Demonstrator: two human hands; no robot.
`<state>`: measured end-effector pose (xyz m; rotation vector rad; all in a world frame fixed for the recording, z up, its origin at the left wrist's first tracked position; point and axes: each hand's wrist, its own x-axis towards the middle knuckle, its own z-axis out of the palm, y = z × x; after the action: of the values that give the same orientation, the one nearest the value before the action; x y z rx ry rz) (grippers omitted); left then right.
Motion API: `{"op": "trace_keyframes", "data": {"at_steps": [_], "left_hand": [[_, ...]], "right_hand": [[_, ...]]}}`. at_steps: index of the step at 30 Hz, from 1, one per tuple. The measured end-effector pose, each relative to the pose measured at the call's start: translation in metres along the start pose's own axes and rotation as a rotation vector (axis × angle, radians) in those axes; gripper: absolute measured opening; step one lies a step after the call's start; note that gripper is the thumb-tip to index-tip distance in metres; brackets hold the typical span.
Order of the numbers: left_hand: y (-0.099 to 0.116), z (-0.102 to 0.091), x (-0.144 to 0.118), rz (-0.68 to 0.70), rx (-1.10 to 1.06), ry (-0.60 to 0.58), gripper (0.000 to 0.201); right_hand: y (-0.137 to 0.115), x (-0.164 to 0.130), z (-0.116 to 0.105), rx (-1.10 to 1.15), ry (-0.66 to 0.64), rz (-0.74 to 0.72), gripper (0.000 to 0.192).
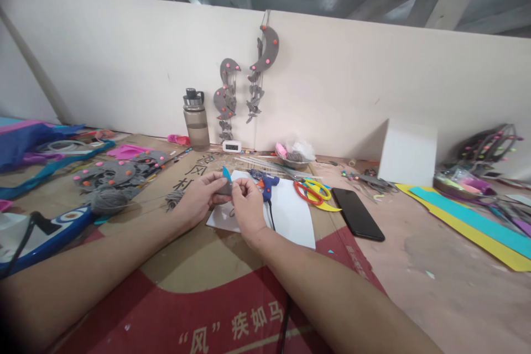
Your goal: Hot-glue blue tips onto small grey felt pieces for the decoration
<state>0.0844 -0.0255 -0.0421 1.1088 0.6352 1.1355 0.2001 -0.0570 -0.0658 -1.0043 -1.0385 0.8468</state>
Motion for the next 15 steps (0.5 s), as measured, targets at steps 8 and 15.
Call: {"op": "trace_keyframes", "data": {"at_steps": [8,15], "left_hand": [[-0.0082,-0.001,-0.0035,0.231,0.338,0.125,0.03],[-0.0087,-0.0011,-0.0059,0.471,0.591,0.123,0.042]], "right_hand": [[-0.0009,-0.0003,0.0019,0.127,0.035,0.064,0.024],[0.0015,0.0013,0.0004,0.116,0.072,0.069,0.026]]}}
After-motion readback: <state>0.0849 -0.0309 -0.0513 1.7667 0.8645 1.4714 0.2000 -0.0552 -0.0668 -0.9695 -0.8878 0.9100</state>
